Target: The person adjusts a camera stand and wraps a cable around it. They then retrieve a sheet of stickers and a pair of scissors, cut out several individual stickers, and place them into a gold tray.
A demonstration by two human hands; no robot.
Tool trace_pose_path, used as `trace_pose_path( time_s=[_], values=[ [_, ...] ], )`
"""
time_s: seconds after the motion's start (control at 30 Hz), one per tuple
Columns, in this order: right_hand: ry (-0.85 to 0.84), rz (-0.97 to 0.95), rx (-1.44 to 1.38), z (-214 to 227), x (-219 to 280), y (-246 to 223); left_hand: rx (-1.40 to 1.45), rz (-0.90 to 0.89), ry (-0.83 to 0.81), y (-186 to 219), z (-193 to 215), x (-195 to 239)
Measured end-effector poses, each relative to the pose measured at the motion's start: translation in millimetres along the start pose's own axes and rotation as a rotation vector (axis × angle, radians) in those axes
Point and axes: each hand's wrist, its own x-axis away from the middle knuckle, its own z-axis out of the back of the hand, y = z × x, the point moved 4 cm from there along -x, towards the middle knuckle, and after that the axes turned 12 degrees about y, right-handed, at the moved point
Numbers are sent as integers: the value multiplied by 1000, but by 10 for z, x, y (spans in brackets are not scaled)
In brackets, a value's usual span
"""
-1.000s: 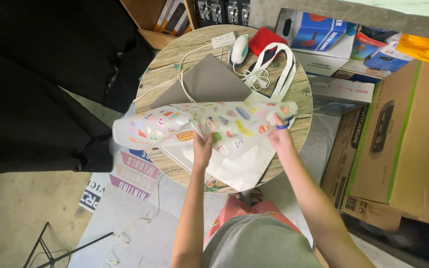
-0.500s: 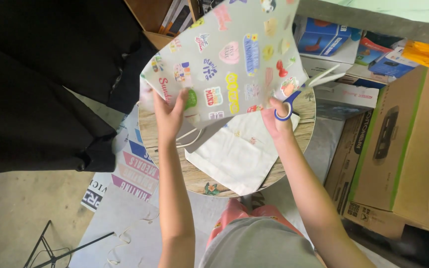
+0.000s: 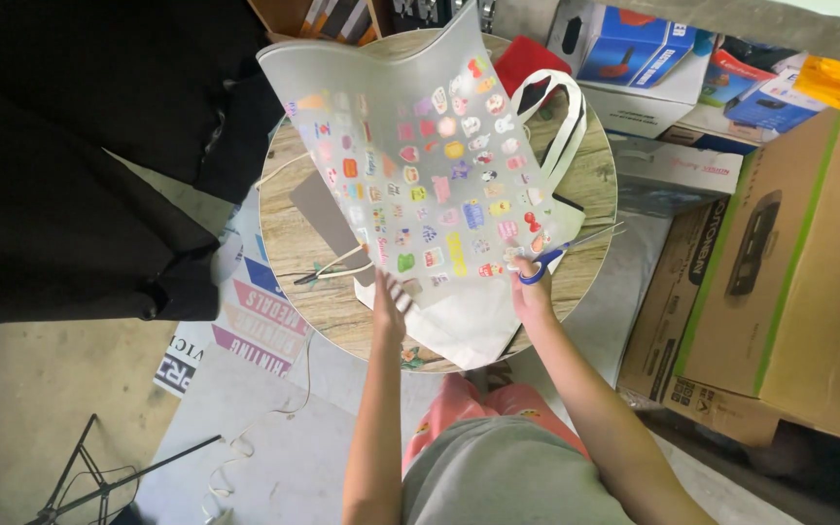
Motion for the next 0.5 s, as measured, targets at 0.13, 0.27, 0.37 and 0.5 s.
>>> trace_pose_path(
  time_s=[0.13,0.27,0.37,0.5],
  values=[
    [61,-11,-23,155,-33,27,202,347,69,-483,64,374],
    [66,-85,-51,123,66,42,396,673,24,-869,-59,549],
    [49,-130,-41,195,29,124,605,546,-127,-1072,-103,287],
    [75,-173,8,331,35,153,529,47,25,-318,-276,743]
  ],
)
